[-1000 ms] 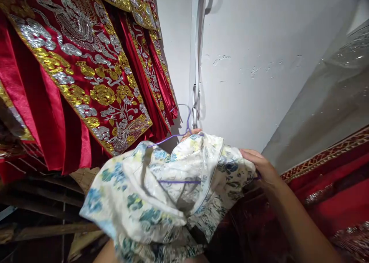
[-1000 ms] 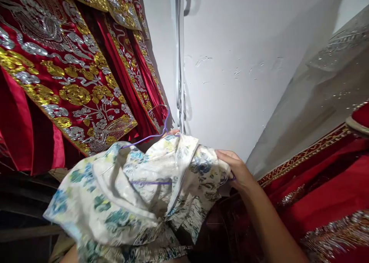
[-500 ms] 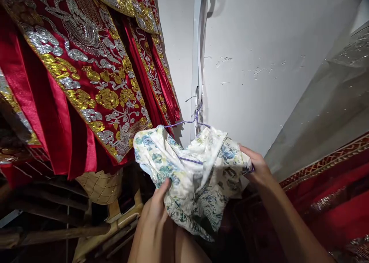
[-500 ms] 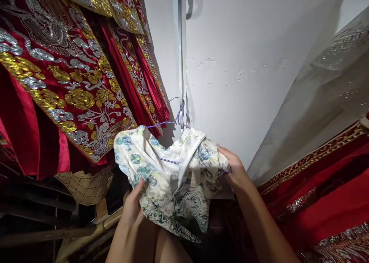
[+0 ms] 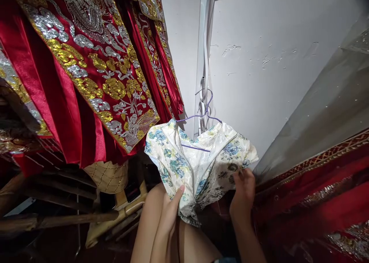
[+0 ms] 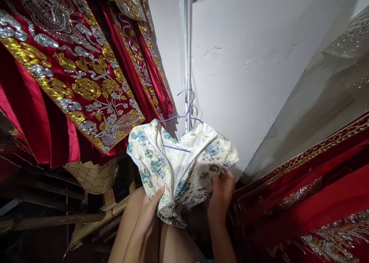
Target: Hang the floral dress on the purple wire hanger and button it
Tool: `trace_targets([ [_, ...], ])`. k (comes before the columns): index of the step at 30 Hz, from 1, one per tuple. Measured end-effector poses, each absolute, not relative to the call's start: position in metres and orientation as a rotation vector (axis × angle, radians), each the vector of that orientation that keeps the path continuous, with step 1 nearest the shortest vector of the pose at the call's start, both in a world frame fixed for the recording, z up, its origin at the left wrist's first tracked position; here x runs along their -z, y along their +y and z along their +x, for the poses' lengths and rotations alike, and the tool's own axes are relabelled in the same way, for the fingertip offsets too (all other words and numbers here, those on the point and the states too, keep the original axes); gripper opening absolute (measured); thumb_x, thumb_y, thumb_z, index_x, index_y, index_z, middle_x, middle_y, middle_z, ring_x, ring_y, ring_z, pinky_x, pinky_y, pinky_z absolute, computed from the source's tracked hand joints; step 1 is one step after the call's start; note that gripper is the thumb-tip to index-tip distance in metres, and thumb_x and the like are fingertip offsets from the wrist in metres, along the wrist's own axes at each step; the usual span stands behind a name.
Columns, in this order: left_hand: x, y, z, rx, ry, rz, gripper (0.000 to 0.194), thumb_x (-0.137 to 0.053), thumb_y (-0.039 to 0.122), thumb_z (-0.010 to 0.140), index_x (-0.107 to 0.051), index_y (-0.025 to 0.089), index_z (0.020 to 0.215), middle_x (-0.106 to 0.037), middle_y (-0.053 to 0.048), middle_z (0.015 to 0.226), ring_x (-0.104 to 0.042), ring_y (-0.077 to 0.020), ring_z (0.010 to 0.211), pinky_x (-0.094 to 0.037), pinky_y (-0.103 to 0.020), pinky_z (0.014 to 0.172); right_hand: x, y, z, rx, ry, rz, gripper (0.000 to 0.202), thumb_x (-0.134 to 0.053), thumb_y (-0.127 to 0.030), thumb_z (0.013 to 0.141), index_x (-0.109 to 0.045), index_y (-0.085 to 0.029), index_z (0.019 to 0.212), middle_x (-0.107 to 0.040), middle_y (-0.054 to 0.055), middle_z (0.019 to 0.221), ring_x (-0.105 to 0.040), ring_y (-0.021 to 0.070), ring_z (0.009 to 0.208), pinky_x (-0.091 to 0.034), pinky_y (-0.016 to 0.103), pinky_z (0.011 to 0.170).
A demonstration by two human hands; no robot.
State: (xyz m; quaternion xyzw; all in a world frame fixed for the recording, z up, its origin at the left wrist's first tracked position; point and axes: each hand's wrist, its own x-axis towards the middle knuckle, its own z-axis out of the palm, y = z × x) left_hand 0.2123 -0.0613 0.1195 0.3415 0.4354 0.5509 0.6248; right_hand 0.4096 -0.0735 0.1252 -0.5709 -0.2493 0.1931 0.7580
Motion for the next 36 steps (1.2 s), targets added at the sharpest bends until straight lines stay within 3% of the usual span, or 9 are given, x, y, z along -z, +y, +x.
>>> trace_targets([
  [6,-0.129,-0.077,0.213,-1.271,1.017,0.825,0.076,-0.082,0.047,0.075,-0.057,0.018,0.141,-0.058,-0.013,0.145,-0.047,-0.0329,0.141,-0.041,-0.042,0.116,-0.126,-0.101,0.351,-0.263,-0.769,-1.296,0.047,-0.063,-0.039,0.092,-0.049,-0.023,0.134,-0.034,0.016,0.156,-0.03,0.0324,0.148,-0.028,0.053,0.119],
  [11,-0.13,-0.088,0.218,-1.236,0.979,0.873,0.066,-0.078,0.045,0.08,-0.061,0.016,0.137,-0.062,-0.014,0.14,-0.052,-0.0329,0.136,-0.044,-0.041,0.113,-0.127,-0.125,0.337,-0.231,-0.909,-1.221,0.046,-0.061,-0.029,0.093,-0.05,-0.024,0.137,-0.035,0.015,0.159,-0.029,0.0329,0.149,-0.029,0.056,0.119],
  [14,-0.127,-0.092,0.228,-1.212,0.936,0.912,0.06,-0.077,0.044,0.081,-0.064,0.015,0.133,-0.065,-0.014,0.137,-0.059,-0.0331,0.129,-0.046,-0.042,0.111,-0.116,-0.135,0.336,-0.341,-1.02,-1.219,0.037,-0.062,-0.03,0.092,-0.057,-0.025,0.128,-0.049,0.015,0.145,-0.046,0.0318,0.137,-0.041,0.052,0.11],
  [16,-0.127,-0.092,0.233,-1.215,0.923,0.943,0.057,-0.076,0.044,0.081,-0.066,0.016,0.13,-0.066,-0.014,0.135,-0.06,-0.0323,0.128,-0.046,-0.041,0.11,-0.111,-0.134,0.339,-0.469,-1.026,-1.274,0.027,-0.065,-0.034,0.09,-0.061,-0.022,0.114,-0.062,0.013,0.12,-0.061,0.028,0.112,-0.052,0.043,0.093],
  [18,-0.128,-0.092,0.236,-1.211,0.943,0.964,0.056,-0.077,0.045,0.08,-0.068,0.016,0.128,-0.066,-0.013,0.135,-0.059,-0.0317,0.129,-0.045,-0.04,0.111,-0.108,-0.128,0.346,-0.613,-0.999,-1.311,0.02,-0.067,-0.039,0.089,-0.059,-0.022,0.097,-0.062,0.005,0.089,-0.062,0.021,0.081,-0.052,0.033,0.072],
  [20,-0.129,-0.091,0.236,-1.207,0.977,0.977,0.058,-0.078,0.045,0.079,-0.067,0.016,0.128,-0.066,-0.013,0.135,-0.057,-0.0321,0.131,-0.043,-0.04,0.112,-0.108,-0.121,0.354,-0.746,-1.014,-1.287,0.024,-0.066,-0.042,0.089,-0.053,-0.023,0.088,-0.052,-0.001,0.073,-0.053,0.0159,0.065,-0.044,0.028,0.061],
  [24,-0.127,-0.093,0.232,-1.249,1.004,0.994,0.061,-0.076,0.044,0.081,-0.062,0.017,0.134,-0.065,-0.012,0.137,-0.052,-0.031,0.136,-0.037,-0.04,0.117,-0.114,-0.117,0.369,-0.884,-1.126,-1.247,0.025,-0.059,-0.045,0.094,-0.05,-0.022,0.091,-0.044,-0.005,0.068,-0.044,0.013,0.059,-0.036,0.026,0.056],
  [31,-0.113,-0.093,0.228,-1.265,1.088,0.974,0.059,-0.073,0.044,0.084,-0.058,0.017,0.134,-0.065,-0.014,0.133,-0.056,-0.0321,0.13,-0.042,-0.043,0.112,-0.123,-0.126,0.38,-1.127,-1.202,-1.214,0.024,-0.051,-0.046,0.098,-0.053,-0.022,0.095,-0.049,-0.005,0.062,-0.044,0.013,0.054,-0.034,0.026,0.053],
  [36,-0.1,-0.111,0.25,-1.919,1.461,1.295,0.06,-0.078,0.034,0.08,-0.049,0.023,0.131,-0.044,-0.016,0.15,-0.041,-0.0316,0.142,-0.035,-0.045,0.117,-0.127,-0.125,0.378,-1.242,-1.167,-1.139,0.021,-0.055,-0.039,0.096,-0.046,-0.023,0.085,-0.051,-0.006,0.059,-0.046,0.0119,0.052,-0.035,0.025,0.053],
])
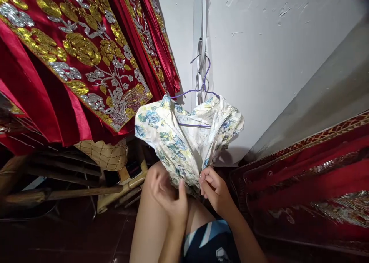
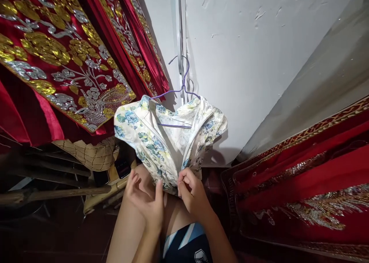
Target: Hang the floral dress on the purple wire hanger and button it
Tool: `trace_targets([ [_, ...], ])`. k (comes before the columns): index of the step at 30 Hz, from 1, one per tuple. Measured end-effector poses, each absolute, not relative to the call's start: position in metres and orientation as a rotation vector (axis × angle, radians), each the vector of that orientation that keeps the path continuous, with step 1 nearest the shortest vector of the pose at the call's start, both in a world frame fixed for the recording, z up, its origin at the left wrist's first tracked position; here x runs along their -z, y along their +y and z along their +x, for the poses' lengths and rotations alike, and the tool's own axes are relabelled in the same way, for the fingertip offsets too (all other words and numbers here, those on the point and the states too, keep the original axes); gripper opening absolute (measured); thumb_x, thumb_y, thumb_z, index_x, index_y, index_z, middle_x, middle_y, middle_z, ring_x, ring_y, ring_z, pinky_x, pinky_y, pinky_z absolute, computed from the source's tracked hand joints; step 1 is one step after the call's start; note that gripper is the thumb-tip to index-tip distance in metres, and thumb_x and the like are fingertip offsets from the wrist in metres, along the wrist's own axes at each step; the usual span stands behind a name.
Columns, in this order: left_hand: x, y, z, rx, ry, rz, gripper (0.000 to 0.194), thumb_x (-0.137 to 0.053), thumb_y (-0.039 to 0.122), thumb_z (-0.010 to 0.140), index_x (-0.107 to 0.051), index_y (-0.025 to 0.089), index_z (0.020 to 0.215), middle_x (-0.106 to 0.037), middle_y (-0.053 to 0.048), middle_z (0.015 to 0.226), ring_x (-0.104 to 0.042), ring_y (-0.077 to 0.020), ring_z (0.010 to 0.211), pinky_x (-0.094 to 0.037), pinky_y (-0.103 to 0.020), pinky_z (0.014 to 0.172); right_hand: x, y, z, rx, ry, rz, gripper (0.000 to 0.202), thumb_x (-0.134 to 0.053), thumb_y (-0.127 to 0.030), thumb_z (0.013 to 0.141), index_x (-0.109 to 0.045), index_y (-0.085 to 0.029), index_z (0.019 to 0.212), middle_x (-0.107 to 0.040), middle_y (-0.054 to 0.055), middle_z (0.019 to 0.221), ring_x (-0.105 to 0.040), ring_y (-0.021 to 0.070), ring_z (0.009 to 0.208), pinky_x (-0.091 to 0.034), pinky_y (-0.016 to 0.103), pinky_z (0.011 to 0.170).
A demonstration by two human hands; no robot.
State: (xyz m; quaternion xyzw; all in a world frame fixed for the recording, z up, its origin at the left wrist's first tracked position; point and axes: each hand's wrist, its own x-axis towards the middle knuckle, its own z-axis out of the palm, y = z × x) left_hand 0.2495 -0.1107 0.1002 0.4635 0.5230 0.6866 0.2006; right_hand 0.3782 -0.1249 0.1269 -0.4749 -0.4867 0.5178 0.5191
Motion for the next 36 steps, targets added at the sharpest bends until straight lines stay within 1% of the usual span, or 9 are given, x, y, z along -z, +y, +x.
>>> trace_targets([
  [5,-0.086,-0.13,0.273,-1.518,1.285,1.389,0.038,-0.067,0.031,0.089,-0.055,0.022,0.124,-0.063,-0.011,0.119,-0.061,-0.0254,0.114,-0.047,-0.036,0.098,-0.139,-0.126,0.374,-1.438,-1.105,-1.046,0.024,-0.056,-0.036,0.093,-0.037,-0.024,0.083,-0.061,-0.007,0.06,-0.042,0.0072,0.036,-0.028,0.021,0.042],
  [8,-0.083,-0.127,0.271,-1.338,1.229,1.468,0.008,-0.058,0.027,0.093,-0.062,0.02,0.095,-0.065,-0.004,0.088,-0.061,-0.0199,0.085,-0.047,-0.028,0.079,-0.145,-0.129,0.37,-1.465,-1.062,-1.07,0.028,-0.063,-0.035,0.088,-0.038,-0.024,0.081,-0.063,-0.006,0.058,-0.046,0.0077,0.035,-0.027,0.019,0.039],
  [10,-0.085,-0.124,0.265,-1.291,1.184,1.575,0.016,-0.054,0.024,0.094,-0.058,0.02,0.079,-0.061,-0.003,0.078,-0.057,-0.0182,0.077,-0.044,-0.027,0.073,-0.149,-0.129,0.369,-1.448,-0.938,-1.086,0.033,-0.069,-0.036,0.081,-0.038,-0.024,0.079,-0.061,-0.007,0.055,-0.046,0.0083,0.034,-0.027,0.018,0.036],
  [16,-0.087,-0.118,0.259,-1.164,1.199,1.716,0.023,-0.05,0.025,0.096,-0.052,0.02,0.073,-0.054,-0.001,0.073,-0.051,-0.0164,0.07,-0.037,-0.025,0.065,-0.192,-0.077,0.389,-1.25,-0.649,-0.97,0.036,-0.076,-0.03,0.069,-0.042,-0.024,0.079,-0.062,-0.006,0.055,-0.048,0.0081,0.037,-0.032,0.018,0.036],
  [24,-0.072,-0.097,0.264,-0.987,1.239,1.77,0.026,-0.053,0.027,0.091,-0.046,0.02,0.067,-0.046,0.002,0.064,-0.046,-0.0147,0.064,-0.032,-0.024,0.059,-0.283,0.005,0.409,-0.987,-0.825,-0.79,0.021,-0.062,-0.016,0.075,-0.042,-0.023,0.081,-0.065,-0.004,0.062,-0.062,0.0086,0.052,-0.044,0.017,0.048],
  [27,-0.081,-0.082,0.258,-0.891,1.218,1.859,0.016,-0.057,0.023,0.088,-0.056,0.019,0.072,-0.057,0.0,0.07,-0.055,-0.0166,0.07,-0.039,-0.025,0.065,-0.279,0.0,0.402,-0.937,-0.881,-0.752,0.017,-0.061,-0.019,0.079,-0.045,-0.024,0.083,-0.064,-0.004,0.062,-0.061,0.0088,0.051,-0.043,0.018,0.047],
  [29,-0.105,-0.066,0.253,-0.966,1.118,1.91,0.006,-0.06,0.022,0.089,-0.064,0.019,0.091,-0.068,-0.004,0.087,-0.063,-0.0196,0.084,-0.046,-0.028,0.077,-0.273,-0.007,0.398,-0.933,-0.926,-0.736,0.014,-0.06,-0.019,0.08,-0.047,-0.023,0.084,-0.063,-0.004,0.061,-0.059,0.0088,0.048,-0.041,0.019,0.044],
  [32,-0.167,-0.032,0.248,-1.326,0.958,1.952,0.028,-0.054,0.024,0.097,-0.059,0.019,0.124,-0.07,-0.007,0.103,-0.065,-0.0187,0.097,-0.048,-0.031,0.09,-0.268,-0.015,0.396,-0.927,-0.976,-0.714,0.011,-0.06,-0.019,0.082,-0.05,-0.023,0.084,-0.063,-0.004,0.062,-0.056,0.0084,0.045,-0.038,0.019,0.042],
  [36,-0.25,0.011,0.257,-1.529,0.905,2.282,0.028,-0.052,0.024,0.099,-0.06,0.02,0.126,-0.067,-0.006,0.099,-0.062,-0.0165,0.088,-0.048,-0.03,0.083,-0.271,-0.018,0.398,-0.876,-1.075,-0.73,0.013,-0.062,-0.024,0.084,-0.049,-0.024,0.083,-0.062,-0.005,0.061,-0.052,0.0083,0.041,-0.034,0.02,0.04],
])
